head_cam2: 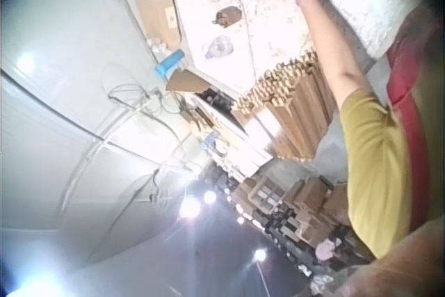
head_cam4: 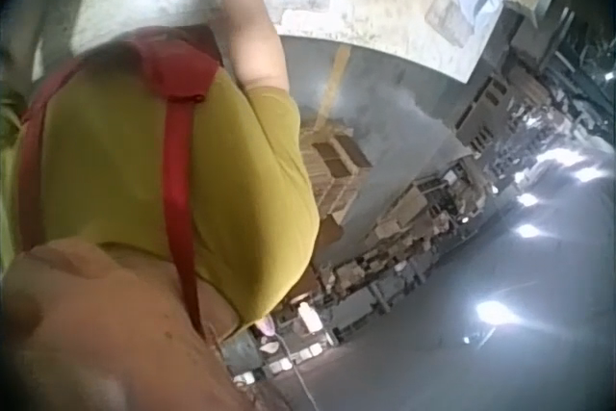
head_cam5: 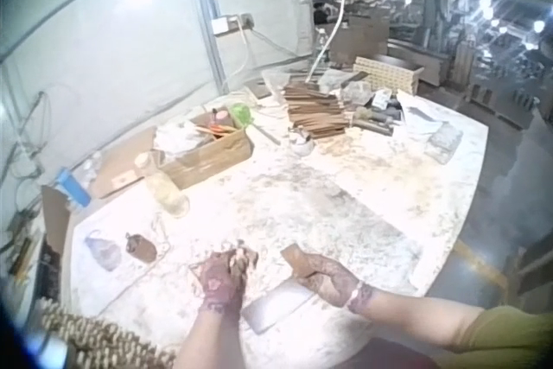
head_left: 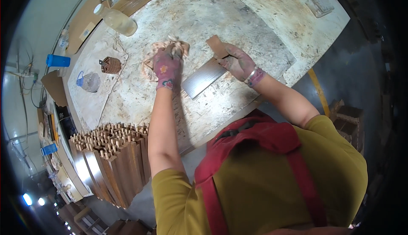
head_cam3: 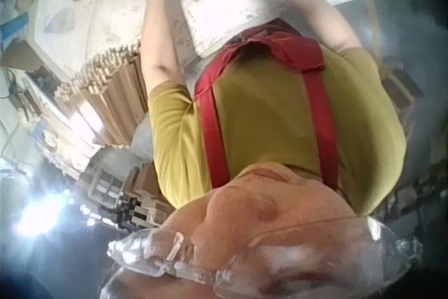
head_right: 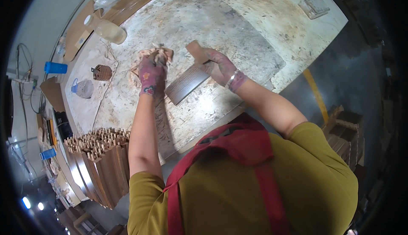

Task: The person cleans wooden slats and a flexible wooden mat with a cloth. They apply a cleaning liquid from a bottle onto the cloth, wipe individual slats before stacking them, and then unroll and wipe both sides of a large flexible wooden mat on the workbench.

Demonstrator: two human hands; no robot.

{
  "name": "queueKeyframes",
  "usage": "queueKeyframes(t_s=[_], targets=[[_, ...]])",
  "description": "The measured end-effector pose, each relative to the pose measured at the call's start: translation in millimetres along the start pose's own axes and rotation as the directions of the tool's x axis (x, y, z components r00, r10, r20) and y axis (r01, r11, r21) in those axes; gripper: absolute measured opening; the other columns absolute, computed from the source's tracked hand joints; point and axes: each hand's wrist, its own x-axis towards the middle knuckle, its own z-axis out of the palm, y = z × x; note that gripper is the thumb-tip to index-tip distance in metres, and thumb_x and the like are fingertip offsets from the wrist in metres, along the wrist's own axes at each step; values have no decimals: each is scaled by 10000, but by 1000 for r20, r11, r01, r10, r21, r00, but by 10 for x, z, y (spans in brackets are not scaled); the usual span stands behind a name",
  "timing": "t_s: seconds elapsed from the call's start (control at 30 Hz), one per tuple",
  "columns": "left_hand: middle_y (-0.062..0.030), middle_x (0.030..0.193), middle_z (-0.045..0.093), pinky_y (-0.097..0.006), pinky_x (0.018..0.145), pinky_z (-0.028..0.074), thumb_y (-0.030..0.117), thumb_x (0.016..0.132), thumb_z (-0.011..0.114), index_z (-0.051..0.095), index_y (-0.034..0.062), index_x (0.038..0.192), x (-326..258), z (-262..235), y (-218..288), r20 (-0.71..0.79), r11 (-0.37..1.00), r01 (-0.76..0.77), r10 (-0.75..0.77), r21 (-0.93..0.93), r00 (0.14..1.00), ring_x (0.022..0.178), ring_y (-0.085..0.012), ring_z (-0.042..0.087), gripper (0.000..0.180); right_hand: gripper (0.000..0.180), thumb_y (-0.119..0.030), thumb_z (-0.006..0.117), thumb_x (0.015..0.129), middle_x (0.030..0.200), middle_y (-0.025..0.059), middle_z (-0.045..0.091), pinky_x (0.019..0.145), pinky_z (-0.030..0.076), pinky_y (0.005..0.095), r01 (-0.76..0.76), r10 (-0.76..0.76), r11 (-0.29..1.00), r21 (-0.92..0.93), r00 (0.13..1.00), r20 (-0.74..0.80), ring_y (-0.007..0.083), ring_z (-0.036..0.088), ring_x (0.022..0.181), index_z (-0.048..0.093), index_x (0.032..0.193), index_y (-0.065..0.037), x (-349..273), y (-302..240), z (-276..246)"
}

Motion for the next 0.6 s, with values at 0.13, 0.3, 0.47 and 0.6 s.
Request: queueKeyframes(t_s=[0.13, 0.3, 0.47, 0.6], targets=[[-142, 1199, 601, -448, 965, 442, 269, 816, 672, 599, 34, 1183, -333, -489, 648, 38, 980, 44, -38, -194, 999, 1079, -342, 572, 442, 357, -189, 566, 960, 1152, 137, 637, 892, 517, 379, -49, 56, 969, 243, 998, -20, 267, 631, 1005, 522, 1265, -9, -7, -33, -237], [-89, 1358, 534, -477, 1089, 327, 259, 921, 559, 573, 187, 1300, -740, 393, 441, 10, 840, -474, 489, 266, 872, 1299, -286, 443, 386, 314, -179, 515, 987, 1213, 99, 601, 922, 484, 380, -21, 13, 961, 275, 999, 30, 234, 579, 1077, 529, 1267, -39, 39, 15, -227], [-108, 1338, 538, -433, 1111, 330, 190, 905, 551, 541, 94, 1306, -651, -273, -31, 109, 981, 191, -185, -39, 977, 1265, -280, 472, 412, 337, -174, 538, 977, 1175, 122, 619, 929, 486, 379, -28, 40, 974, 227, 998, -48, 264, 596, 1067, 520, 1275, -19, 2, 1, -155], [-131, 1433, 449, -480, 1121, 307, 313, 966, 518, 471, 103, 1391, -1266, 182, 337, 49, 864, -320, 327, 389, 944, 1349, -297, 391, 476, 346, -220, 537, 978, 1184, 101, 602, 911, 475, 364, -14, 13, 989, 149, 1000, 7, 226, 582, 1057, 521, 1265, -28, 8, 60, -114]])
